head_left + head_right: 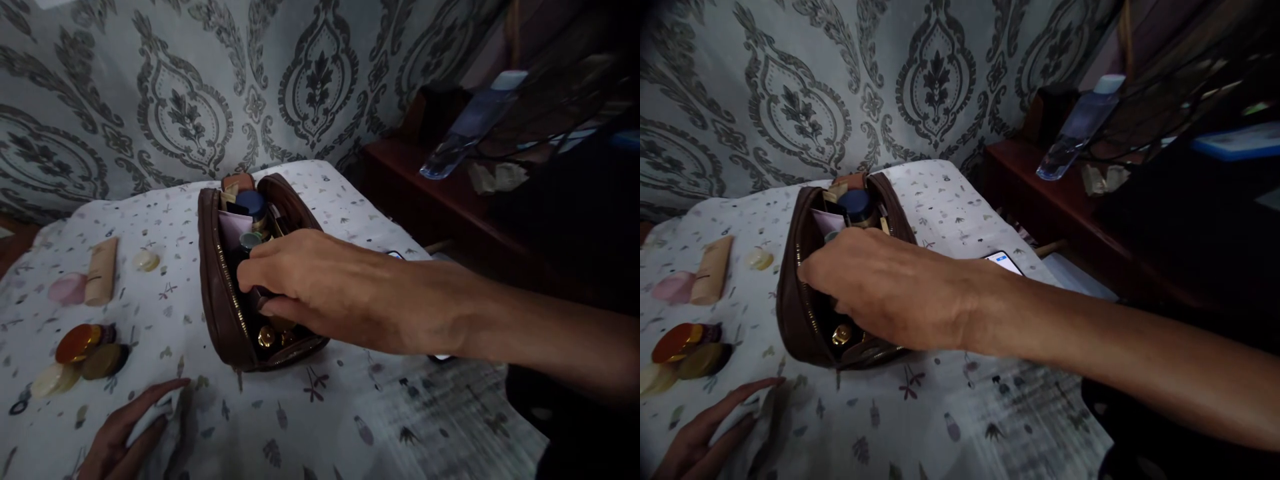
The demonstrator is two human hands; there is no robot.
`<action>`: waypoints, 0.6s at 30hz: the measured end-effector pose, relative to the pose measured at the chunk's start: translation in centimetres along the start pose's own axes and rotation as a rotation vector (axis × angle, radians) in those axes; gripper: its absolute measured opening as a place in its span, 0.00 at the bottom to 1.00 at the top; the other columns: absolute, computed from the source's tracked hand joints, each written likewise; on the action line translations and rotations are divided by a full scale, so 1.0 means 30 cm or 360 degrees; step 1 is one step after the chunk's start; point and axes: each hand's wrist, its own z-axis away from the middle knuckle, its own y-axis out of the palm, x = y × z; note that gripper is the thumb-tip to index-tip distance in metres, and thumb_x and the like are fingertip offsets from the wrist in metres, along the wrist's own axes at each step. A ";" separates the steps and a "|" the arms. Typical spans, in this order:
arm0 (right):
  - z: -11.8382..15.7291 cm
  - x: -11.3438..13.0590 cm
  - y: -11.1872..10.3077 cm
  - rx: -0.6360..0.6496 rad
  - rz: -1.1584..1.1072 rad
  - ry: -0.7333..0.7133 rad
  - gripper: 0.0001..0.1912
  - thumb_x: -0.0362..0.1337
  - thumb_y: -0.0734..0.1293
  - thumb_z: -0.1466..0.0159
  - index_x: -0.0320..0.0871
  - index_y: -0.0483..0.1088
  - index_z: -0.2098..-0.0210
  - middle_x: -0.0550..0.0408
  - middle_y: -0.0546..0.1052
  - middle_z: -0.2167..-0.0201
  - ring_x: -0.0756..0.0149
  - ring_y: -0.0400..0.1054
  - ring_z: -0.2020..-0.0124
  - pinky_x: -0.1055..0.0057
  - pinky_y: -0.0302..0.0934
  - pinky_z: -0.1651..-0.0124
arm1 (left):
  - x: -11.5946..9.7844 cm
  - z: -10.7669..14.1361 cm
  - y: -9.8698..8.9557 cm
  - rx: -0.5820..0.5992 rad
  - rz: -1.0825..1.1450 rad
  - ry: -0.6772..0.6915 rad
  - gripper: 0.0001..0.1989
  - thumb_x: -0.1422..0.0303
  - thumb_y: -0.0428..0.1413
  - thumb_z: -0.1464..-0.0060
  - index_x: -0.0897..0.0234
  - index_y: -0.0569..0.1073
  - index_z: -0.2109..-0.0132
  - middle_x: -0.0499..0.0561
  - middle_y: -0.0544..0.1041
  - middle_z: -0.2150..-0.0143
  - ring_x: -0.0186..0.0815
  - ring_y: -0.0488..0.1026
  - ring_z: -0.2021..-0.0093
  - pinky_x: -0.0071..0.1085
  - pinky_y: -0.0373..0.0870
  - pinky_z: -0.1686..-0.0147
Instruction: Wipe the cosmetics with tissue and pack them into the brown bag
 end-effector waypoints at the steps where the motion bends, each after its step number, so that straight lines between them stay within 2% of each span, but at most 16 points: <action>1: -0.005 0.007 -0.003 0.0043 0.0004 0.0004 0.08 0.31 0.67 0.39 0.44 0.70 0.75 0.62 0.71 0.74 0.71 0.69 0.67 0.72 0.61 0.62 | -0.016 -0.001 0.000 -0.0007 0.0024 0.0002 0.22 0.47 0.55 0.47 0.50 0.79 0.50 0.48 0.80 0.48 0.47 0.76 0.48 0.39 0.76 0.50; 4: -0.024 0.036 -0.019 0.0246 0.0074 0.0075 0.07 0.29 0.65 0.38 0.43 0.70 0.72 0.61 0.71 0.71 0.70 0.68 0.64 0.72 0.60 0.60 | -0.071 0.000 0.008 -0.0071 0.0098 -0.0043 0.23 0.46 0.53 0.46 0.52 0.79 0.52 0.49 0.80 0.49 0.47 0.76 0.47 0.40 0.71 0.45; 7: -0.039 0.057 -0.030 0.0399 0.0164 0.0217 0.05 0.27 0.65 0.38 0.41 0.70 0.67 0.58 0.73 0.65 0.69 0.67 0.61 0.70 0.59 0.58 | -0.100 0.004 0.013 -0.0109 0.0121 -0.0078 0.24 0.45 0.53 0.47 0.53 0.80 0.53 0.48 0.80 0.49 0.44 0.76 0.47 0.36 0.70 0.44; 9: -0.044 0.060 -0.029 0.0402 0.0192 0.0295 0.05 0.27 0.65 0.39 0.41 0.69 0.64 0.57 0.72 0.64 0.69 0.66 0.62 0.70 0.58 0.59 | -0.092 0.004 0.011 -0.0088 0.0110 -0.0057 0.23 0.46 0.53 0.46 0.53 0.80 0.52 0.48 0.80 0.48 0.43 0.76 0.48 0.33 0.70 0.45; 13: -0.046 0.048 -0.007 0.0375 0.0194 0.0353 0.05 0.27 0.67 0.41 0.40 0.68 0.66 0.59 0.71 0.69 0.70 0.64 0.66 0.72 0.56 0.63 | -0.058 0.000 0.004 -0.0004 0.0070 0.0051 0.21 0.49 0.54 0.45 0.53 0.79 0.51 0.48 0.80 0.48 0.42 0.77 0.48 0.31 0.72 0.47; 18: -0.053 0.055 -0.010 0.0349 0.0229 0.0368 0.04 0.27 0.68 0.42 0.41 0.70 0.69 0.61 0.69 0.72 0.73 0.64 0.69 0.74 0.53 0.66 | -0.056 0.010 0.013 -0.0082 0.0062 -0.0011 0.23 0.46 0.52 0.45 0.52 0.78 0.50 0.48 0.79 0.47 0.43 0.75 0.46 0.35 0.69 0.44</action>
